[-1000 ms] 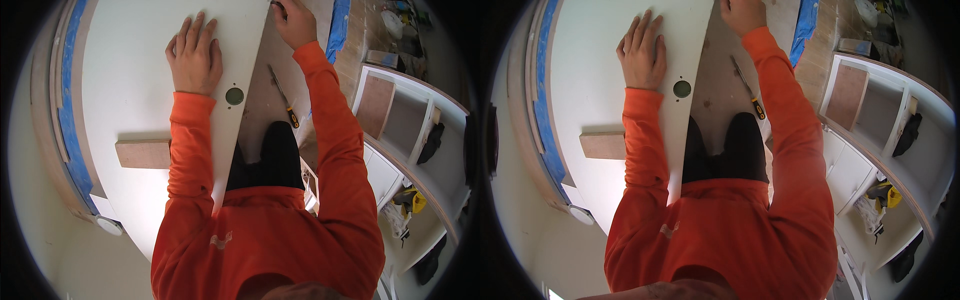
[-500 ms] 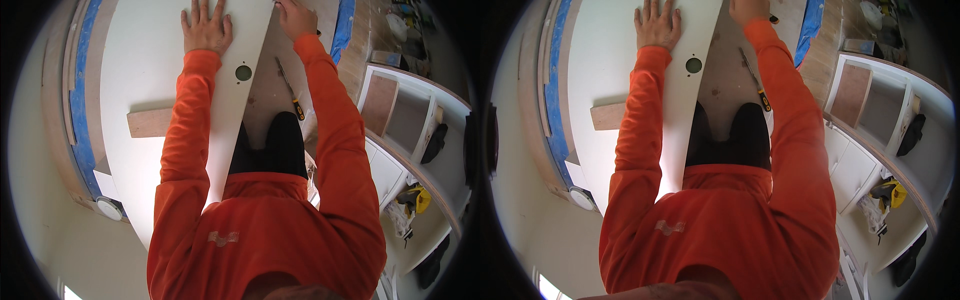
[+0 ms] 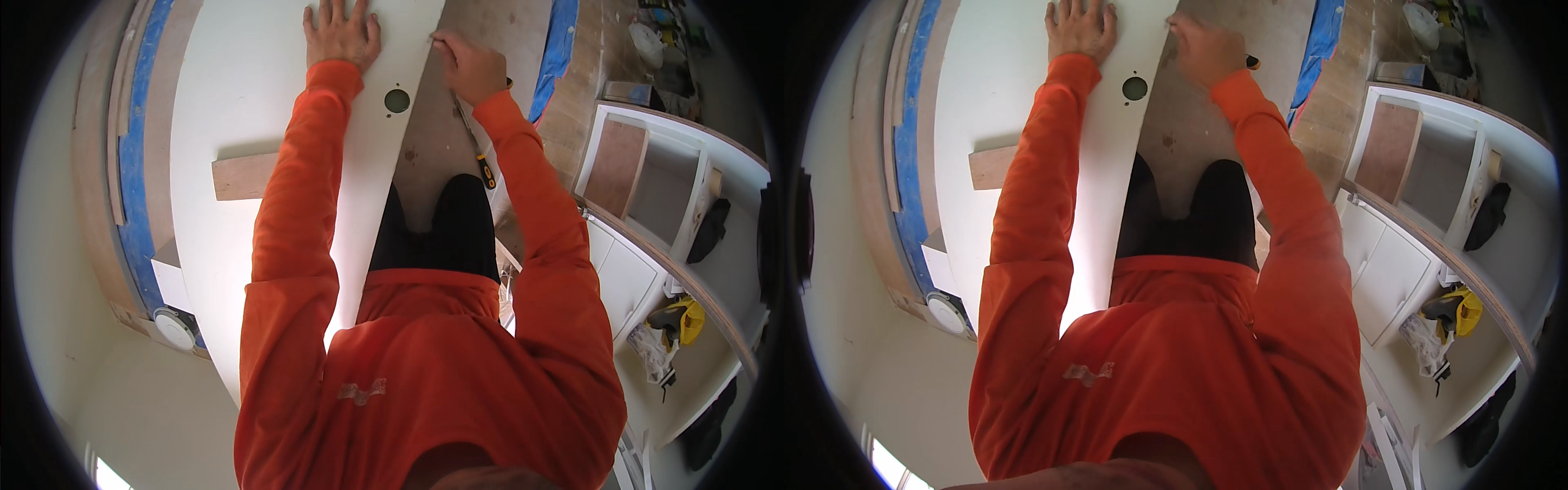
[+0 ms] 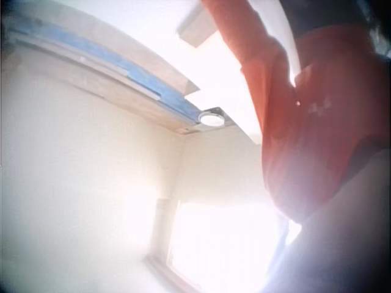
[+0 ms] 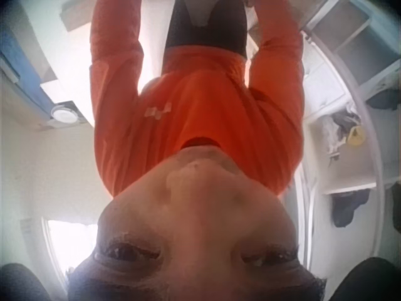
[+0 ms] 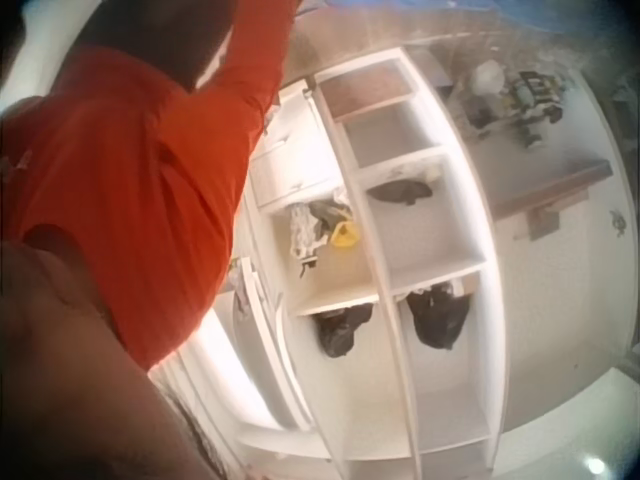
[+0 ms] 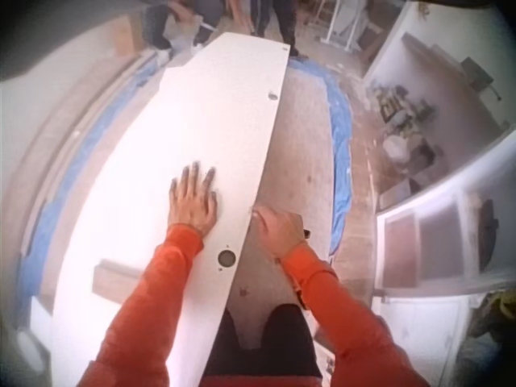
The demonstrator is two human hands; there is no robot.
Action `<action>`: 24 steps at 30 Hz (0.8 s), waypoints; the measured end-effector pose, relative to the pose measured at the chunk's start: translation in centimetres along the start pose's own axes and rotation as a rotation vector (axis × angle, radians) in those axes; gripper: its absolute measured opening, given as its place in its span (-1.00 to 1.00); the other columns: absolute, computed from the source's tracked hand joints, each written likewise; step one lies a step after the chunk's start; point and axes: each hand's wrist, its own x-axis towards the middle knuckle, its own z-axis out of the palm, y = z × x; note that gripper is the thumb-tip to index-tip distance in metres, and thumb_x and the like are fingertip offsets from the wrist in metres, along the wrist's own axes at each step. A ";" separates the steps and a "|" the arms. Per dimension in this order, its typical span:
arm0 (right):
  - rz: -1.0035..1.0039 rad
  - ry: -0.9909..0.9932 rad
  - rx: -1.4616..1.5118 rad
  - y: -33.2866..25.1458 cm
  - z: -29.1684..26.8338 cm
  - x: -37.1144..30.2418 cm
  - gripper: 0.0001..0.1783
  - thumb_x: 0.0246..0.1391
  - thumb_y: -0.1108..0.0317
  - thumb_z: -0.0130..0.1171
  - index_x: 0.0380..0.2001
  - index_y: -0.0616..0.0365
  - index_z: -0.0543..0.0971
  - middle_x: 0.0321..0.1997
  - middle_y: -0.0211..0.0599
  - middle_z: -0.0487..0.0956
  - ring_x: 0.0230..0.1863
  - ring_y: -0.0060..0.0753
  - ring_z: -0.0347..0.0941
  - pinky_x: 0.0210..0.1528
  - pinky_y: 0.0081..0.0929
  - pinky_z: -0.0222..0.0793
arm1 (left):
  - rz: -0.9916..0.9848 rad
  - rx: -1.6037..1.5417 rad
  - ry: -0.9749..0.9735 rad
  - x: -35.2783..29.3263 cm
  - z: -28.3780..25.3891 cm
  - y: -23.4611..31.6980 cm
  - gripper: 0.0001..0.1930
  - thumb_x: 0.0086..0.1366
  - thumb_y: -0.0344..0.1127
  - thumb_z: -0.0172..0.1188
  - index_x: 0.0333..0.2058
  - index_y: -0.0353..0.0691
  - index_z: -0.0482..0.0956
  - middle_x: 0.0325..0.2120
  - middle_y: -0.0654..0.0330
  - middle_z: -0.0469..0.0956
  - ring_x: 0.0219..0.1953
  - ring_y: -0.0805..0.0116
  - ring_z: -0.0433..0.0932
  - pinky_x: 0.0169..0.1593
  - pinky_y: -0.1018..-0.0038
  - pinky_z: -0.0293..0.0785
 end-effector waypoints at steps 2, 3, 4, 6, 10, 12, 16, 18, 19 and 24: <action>0.009 0.072 -0.057 1.4 -0.1 2.7 -0.91 0.13 0.29 0.13 -0.28 -0.12 0.55 -0.32 -0.46 0.61 -0.46 -0.12 0.53 -0.48 -0.29 0.42 | 0.020 -0.034 0.019 0.4 0.1 0.5 -0.45 0.36 -0.10 -0.20 0.32 -0.01 0.17 0.36 -0.02 0.04 0.41 0.00 -0.05 0.40 0.00 -0.18; 0.015 0.102 -0.079 1.3 -0.1 3.4 -0.92 0.13 0.28 0.13 -0.29 -0.11 0.55 -0.33 -0.45 0.61 -0.46 -0.12 0.53 -0.48 -0.28 0.42 | 0.027 -0.048 0.021 0.4 0.1 0.7 -0.45 0.36 -0.10 -0.19 0.32 -0.01 0.18 0.36 -0.02 0.04 0.41 0.00 -0.05 0.39 0.00 -0.18; 0.009 0.083 -0.096 1.0 -0.1 3.2 -0.92 0.14 0.28 0.12 -0.29 -0.10 0.55 -0.32 -0.44 0.61 -0.45 -0.11 0.53 -0.47 -0.27 0.42 | 0.019 -0.038 0.021 0.6 0.0 0.7 -0.44 0.36 -0.08 -0.19 0.32 -0.01 0.18 0.37 -0.01 0.03 0.41 0.01 -0.06 0.39 -0.01 -0.19; -0.010 0.045 -0.132 0.0 -0.6 2.6 -0.92 0.15 0.28 0.11 -0.28 -0.09 0.54 -0.30 -0.42 0.61 -0.42 -0.10 0.53 -0.46 -0.26 0.41 | 0.010 -0.045 0.013 0.2 0.1 0.7 -0.44 0.37 -0.08 -0.21 0.32 -0.01 0.17 0.37 0.00 0.02 0.41 0.02 -0.06 0.39 -0.01 -0.19; 0.220 -0.003 0.225 -2.0 -3.9 -4.7 -0.82 0.13 0.34 0.17 -0.18 0.06 0.50 -0.30 -0.34 0.60 -0.44 -0.27 0.55 -0.39 -0.34 0.45 | 0.002 -0.046 -0.014 0.2 -0.1 0.5 -0.43 0.38 -0.01 -0.20 0.32 0.02 0.17 0.37 0.00 0.01 0.41 0.03 -0.07 0.39 -0.01 -0.19; 0.698 0.051 0.819 -1.7 -5.8 -9.6 -0.81 0.16 0.34 0.18 -0.22 0.20 0.48 -0.33 -0.31 0.59 -0.40 -0.38 0.54 -0.35 -0.39 0.45 | 0.004 -0.059 -0.033 0.0 -1.1 0.6 -0.40 0.37 0.08 -0.17 0.33 0.04 0.17 0.37 0.03 0.01 0.41 0.04 -0.08 0.39 0.00 -0.20; 1.344 0.032 1.271 3.6 -9.9 -21.4 -0.72 0.29 0.15 0.02 -0.31 0.17 0.44 -0.48 -0.41 0.49 -0.47 -0.54 0.43 -0.36 -0.54 0.39 | 0.232 -0.078 0.028 -0.9 -1.9 0.8 -0.47 0.34 0.16 -0.13 0.23 0.17 0.32 0.32 0.30 0.16 0.37 0.25 0.08 0.38 0.10 -0.08; 1.671 0.049 1.830 11.2 -12.7 -30.6 -0.62 0.27 0.04 0.02 -0.45 0.11 0.35 -0.61 -0.52 0.32 -0.57 -0.63 0.26 -0.41 -0.61 0.31 | 0.454 -0.115 -0.050 -1.3 -0.4 2.3 -0.37 0.31 0.30 -0.22 0.27 0.21 0.24 0.36 0.33 0.08 0.40 0.27 0.00 0.41 0.12 -0.13; 1.701 0.085 1.905 10.1 -13.9 -30.2 -0.61 0.23 0.03 0.07 -0.49 0.09 0.32 -0.64 -0.55 0.26 -0.59 -0.65 0.22 -0.44 -0.63 0.29 | 0.561 -0.087 -0.109 -1.7 0.1 2.0 -0.32 0.29 0.38 -0.26 0.30 0.23 0.20 0.37 0.35 0.04 0.41 0.28 -0.03 0.42 0.12 -0.15; 1.391 0.297 1.772 6.7 -28.6 -25.3 -0.80 0.20 0.42 -0.03 -0.50 0.15 0.26 -0.56 -0.46 0.20 -0.64 -0.67 0.11 -0.65 -0.75 0.13 | 0.412 -0.282 -0.201 0.5 0.2 2.6 -0.34 0.32 0.25 -0.12 0.32 0.12 0.19 0.38 0.10 0.01 0.42 0.09 -0.09 0.40 0.02 -0.23</action>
